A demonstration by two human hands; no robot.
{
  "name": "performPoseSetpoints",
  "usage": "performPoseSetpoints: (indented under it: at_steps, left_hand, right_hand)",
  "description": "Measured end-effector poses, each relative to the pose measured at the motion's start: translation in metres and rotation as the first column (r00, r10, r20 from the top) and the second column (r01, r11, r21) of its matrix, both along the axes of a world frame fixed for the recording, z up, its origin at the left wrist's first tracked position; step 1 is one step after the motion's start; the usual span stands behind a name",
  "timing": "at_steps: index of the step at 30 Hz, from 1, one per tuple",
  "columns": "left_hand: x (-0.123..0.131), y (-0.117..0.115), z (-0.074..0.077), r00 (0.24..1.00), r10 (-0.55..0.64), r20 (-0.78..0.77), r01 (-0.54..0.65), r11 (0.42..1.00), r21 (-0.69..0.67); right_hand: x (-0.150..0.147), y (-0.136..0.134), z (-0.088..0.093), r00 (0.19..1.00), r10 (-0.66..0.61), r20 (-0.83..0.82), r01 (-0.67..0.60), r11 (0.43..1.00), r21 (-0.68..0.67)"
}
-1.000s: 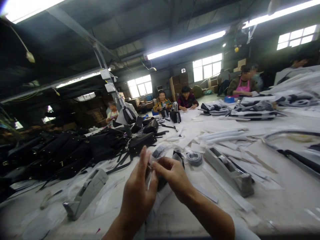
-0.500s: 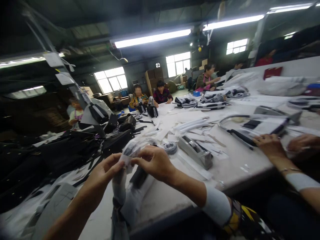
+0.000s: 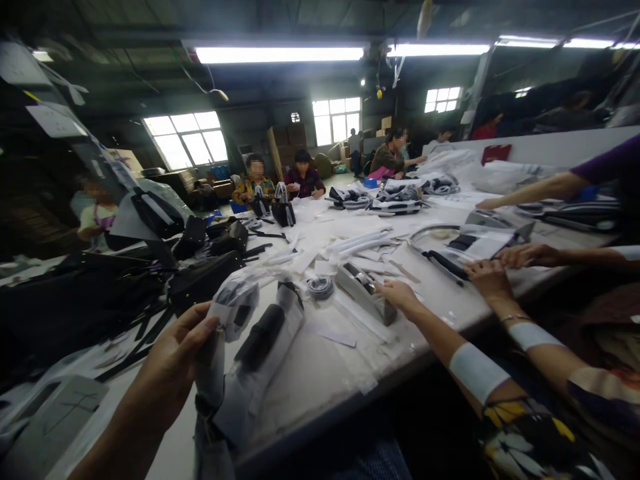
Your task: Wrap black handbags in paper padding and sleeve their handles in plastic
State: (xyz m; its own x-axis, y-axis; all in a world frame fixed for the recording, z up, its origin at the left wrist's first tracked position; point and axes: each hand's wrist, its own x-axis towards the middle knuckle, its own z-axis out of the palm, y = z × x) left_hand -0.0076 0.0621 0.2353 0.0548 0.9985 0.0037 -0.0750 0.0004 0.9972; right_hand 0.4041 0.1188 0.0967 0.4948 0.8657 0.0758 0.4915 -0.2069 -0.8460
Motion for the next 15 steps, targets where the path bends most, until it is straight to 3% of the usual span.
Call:
performPoseSetpoints:
  at_steps: [8, 15]
  left_hand:
    - [-0.005, 0.001, -0.002, 1.000, -0.015, -0.008, 0.015, 1.000, -0.013]
    - [-0.005, 0.000, -0.001, 1.000, -0.014, 0.001, 0.014, 1.000, -0.020]
  right_hand:
    - [0.011, -0.029, 0.013, 0.938, 0.027, -0.344, 0.019, 0.991, 0.129]
    - [0.005, -0.064, -0.018, 0.859, -0.053, -0.509, 0.084, 0.996, 0.038]
